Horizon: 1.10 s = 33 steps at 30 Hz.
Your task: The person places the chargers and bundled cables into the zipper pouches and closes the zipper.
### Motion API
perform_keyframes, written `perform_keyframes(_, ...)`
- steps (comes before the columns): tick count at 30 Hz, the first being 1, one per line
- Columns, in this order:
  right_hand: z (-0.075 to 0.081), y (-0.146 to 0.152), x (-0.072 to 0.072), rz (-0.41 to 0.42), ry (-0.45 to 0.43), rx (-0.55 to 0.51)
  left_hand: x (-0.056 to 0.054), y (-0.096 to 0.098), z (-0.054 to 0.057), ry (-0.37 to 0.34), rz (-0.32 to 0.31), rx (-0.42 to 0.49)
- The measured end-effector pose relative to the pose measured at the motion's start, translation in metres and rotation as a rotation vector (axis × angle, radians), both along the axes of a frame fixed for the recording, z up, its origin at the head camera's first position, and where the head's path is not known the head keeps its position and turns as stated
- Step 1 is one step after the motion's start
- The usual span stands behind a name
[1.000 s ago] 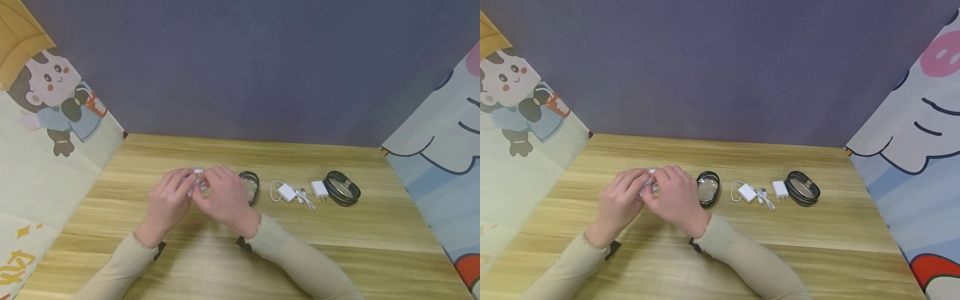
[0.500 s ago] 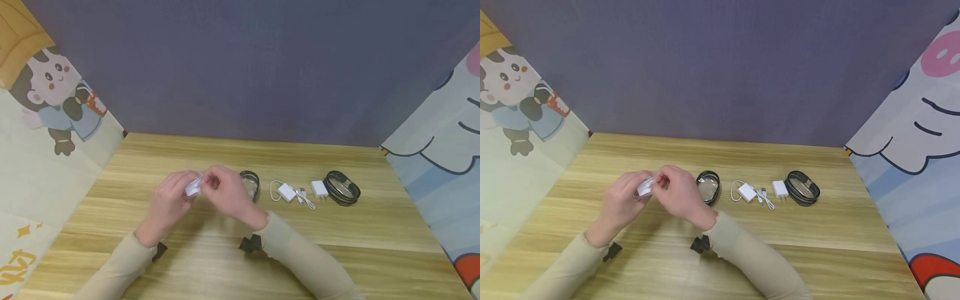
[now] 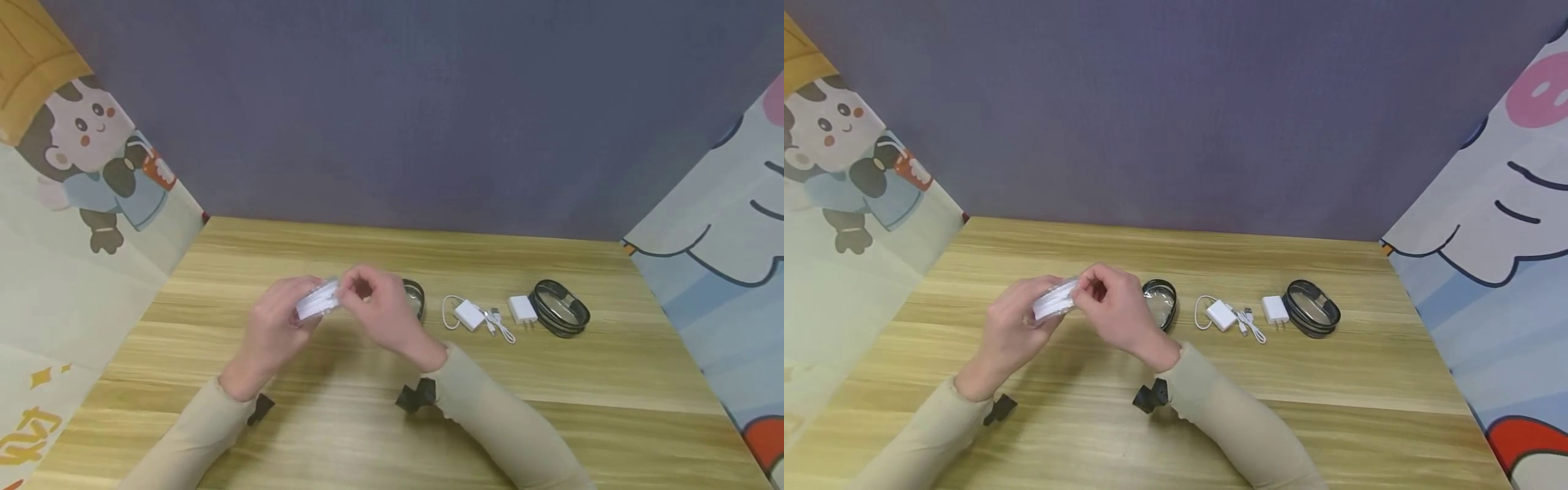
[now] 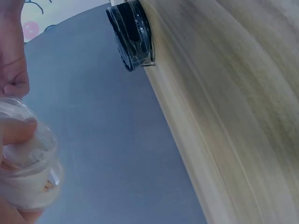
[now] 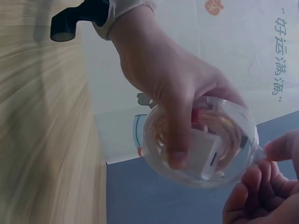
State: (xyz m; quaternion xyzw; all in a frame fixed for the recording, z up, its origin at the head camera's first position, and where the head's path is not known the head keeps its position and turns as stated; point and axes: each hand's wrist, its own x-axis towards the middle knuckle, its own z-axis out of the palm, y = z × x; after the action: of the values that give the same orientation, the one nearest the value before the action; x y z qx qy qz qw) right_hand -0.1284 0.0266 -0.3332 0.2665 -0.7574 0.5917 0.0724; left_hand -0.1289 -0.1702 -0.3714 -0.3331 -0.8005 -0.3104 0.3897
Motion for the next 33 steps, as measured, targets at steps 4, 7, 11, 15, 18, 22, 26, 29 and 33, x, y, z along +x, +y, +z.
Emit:
perform_keyframes(4, 0.001, 0.005, 0.002, 0.007, -0.019, 0.019, -0.002, -0.002, 0.001, 0.022, -0.062, 0.017)
perform_keyframes(7, -0.001, 0.008, 0.003, 0.035, -0.059, 0.014, -0.004, -0.003, -0.001, 0.022, -0.124, 0.016)
perform_keyframes(11, -0.004, 0.010, 0.001, 0.078, -0.157, -0.035, -0.009, -0.004, -0.005, -0.027, -0.236, 0.034)
perform_keyframes(15, -0.006, 0.010, 0.000, 0.086, -0.200, -0.044, -0.012, -0.003, -0.009, -0.076, -0.303, 0.062)
perform_keyframes(18, -0.008, 0.009, 0.000, 0.079, -0.203, -0.060, -0.013, -0.003, -0.010, -0.080, -0.311, 0.081)
perform_keyframes(22, -0.008, 0.009, 0.002, 0.060, -0.187, -0.124, -0.013, -0.001, -0.010, -0.079, -0.324, 0.106)
perform_keyframes(26, -0.008, 0.010, 0.004, 0.047, -0.151, -0.184, -0.013, 0.000, -0.008, -0.057, -0.339, 0.133)
perform_keyframes(29, -0.009, 0.010, 0.004, 0.048, -0.133, -0.226, -0.014, 0.002, -0.007, -0.027, -0.357, 0.163)
perform_keyframes(33, -0.011, 0.009, 0.005, 0.074, -0.123, -0.309, -0.014, 0.004, -0.006, 0.019, -0.392, 0.212)
